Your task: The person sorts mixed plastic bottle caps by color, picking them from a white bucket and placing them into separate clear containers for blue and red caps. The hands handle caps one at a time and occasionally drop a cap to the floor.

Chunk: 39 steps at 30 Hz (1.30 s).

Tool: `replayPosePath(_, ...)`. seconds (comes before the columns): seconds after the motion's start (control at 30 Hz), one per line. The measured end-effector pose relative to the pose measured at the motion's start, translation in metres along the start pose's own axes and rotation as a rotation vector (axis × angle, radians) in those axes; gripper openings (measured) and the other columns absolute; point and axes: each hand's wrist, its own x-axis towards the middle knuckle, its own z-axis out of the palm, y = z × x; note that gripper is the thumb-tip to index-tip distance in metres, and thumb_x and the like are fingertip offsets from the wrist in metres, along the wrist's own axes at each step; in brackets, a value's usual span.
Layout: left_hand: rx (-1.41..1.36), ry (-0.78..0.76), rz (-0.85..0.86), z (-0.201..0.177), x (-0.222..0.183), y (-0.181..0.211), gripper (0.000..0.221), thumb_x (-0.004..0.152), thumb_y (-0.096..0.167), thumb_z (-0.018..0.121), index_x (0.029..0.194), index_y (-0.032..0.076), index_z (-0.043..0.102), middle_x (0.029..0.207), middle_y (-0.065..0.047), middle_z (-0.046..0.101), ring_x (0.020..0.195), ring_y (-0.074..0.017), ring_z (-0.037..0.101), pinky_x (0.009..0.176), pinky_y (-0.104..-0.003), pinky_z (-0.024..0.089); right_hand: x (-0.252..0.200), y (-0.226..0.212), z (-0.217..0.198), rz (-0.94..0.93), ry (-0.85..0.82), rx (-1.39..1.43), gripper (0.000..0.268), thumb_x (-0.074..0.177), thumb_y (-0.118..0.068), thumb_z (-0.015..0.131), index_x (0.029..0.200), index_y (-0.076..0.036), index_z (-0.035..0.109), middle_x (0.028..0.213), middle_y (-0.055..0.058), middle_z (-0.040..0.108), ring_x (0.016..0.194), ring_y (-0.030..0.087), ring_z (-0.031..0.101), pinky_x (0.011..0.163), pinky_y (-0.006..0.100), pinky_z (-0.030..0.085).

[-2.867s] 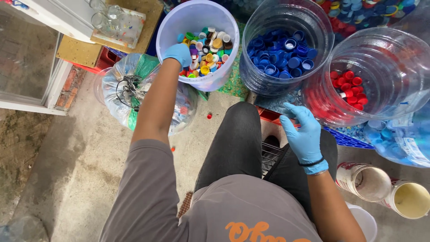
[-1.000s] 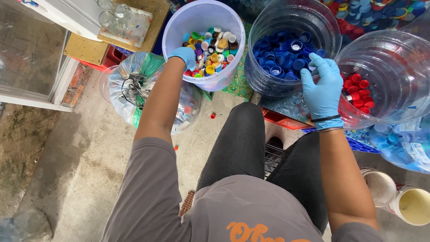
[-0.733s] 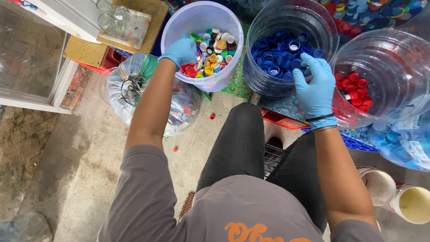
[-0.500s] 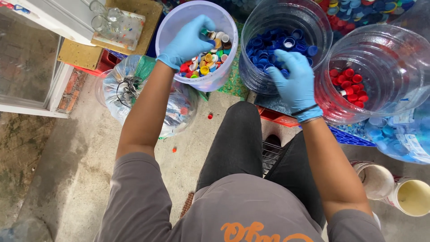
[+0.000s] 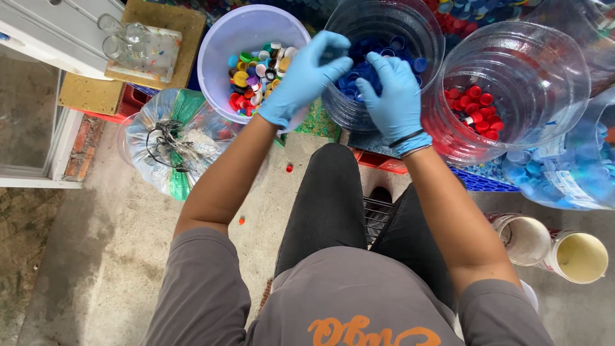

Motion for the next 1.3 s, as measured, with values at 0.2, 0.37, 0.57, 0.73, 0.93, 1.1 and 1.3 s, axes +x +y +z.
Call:
replayPosePath(0.2,1.075,0.017,-0.238,-0.125,0.006,-0.095,0.017,0.085,0.024,0.049,0.085,0.014,0.063,0.087,-0.020,0.070,0.081,-0.0506,0.063,0.074,-0.059,0.050,0.011,0.052,-0.010,0.094,-0.100,-0.088,0.057,0.102,-0.022,0.076,0.152,-0.006,0.055,0.124,0.023,0.058,0.110,0.042,0.058,0.091,0.052,0.051)
replayPosePath(0.37,1.326,-0.375,-0.646,-0.182,-0.006,-0.185,0.032,0.082,0.013,0.058,0.108,0.005,0.075,0.109,-0.022,0.074,0.097,-0.0455,0.070,0.083,-0.054,0.058,0.000,0.034,-0.032,0.095,0.003,0.035,0.043,0.102,-0.007,0.073,0.143,0.000,0.062,0.114,0.017,0.058,0.098,0.033,0.058,0.079,0.043,0.054)
replayPosePath(0.57,1.202,-0.022,-0.666,-0.211,0.008,-0.228,0.058,0.083,0.002,0.059,0.139,0.010,0.042,0.127,-0.026,0.064,0.102,-0.0494,0.066,0.084,-0.058,0.055,-0.026,0.009,-0.039,0.080,0.074,0.202,0.038,0.102,0.004,0.072,0.139,0.002,0.067,0.106,0.014,0.065,0.087,0.024,0.062,0.076,0.037,0.053)
replayPosePath(0.73,1.237,-0.087,-0.871,-0.215,0.026,-0.236,0.097,0.083,-0.004,0.063,0.167,0.017,0.018,0.129,-0.022,0.067,0.114,-0.0415,0.066,0.093,-0.051,0.056,-0.037,-0.002,-0.042,0.102,0.072,0.270,0.036,0.102,0.008,0.070,0.138,0.004,0.068,0.105,0.013,0.066,0.084,0.021,0.060,0.074,0.033,0.050)
replayPosePath(0.93,1.086,-0.029,-0.877,-0.212,0.037,-0.225,0.055,0.086,0.019,0.071,0.138,0.007,0.054,0.129,-0.020,0.066,0.115,-0.0404,0.064,0.097,-0.051,0.053,-0.040,-0.011,-0.047,0.158,0.040,0.326,0.036,0.103,0.008,0.067,0.139,0.005,0.066,0.107,0.013,0.066,0.089,0.022,0.061,0.080,0.033,0.052)
replayPosePath(1.1,1.234,0.074,-0.959,-0.200,0.047,-0.204,0.032,0.089,0.032,0.064,0.115,0.014,0.073,0.112,-0.010,0.074,0.105,-0.0347,0.070,0.086,-0.046,0.057,-0.040,-0.010,-0.045,0.158,0.046,0.312,0.035,0.103,0.006,0.068,0.137,0.005,0.067,0.106,0.014,0.066,0.089,0.023,0.063,0.081,0.034,0.053)
replayPosePath(1.3,1.238,-0.132,-0.740,-0.199,0.047,-0.213,0.046,0.085,0.006,0.065,0.127,0.022,0.071,0.123,-0.016,0.070,0.111,-0.0429,0.066,0.093,-0.053,0.055,-0.041,-0.009,-0.044,0.156,0.050,0.298,0.034,0.102,0.005,0.068,0.136,0.004,0.068,0.106,0.014,0.067,0.088,0.024,0.063,0.082,0.036,0.054)
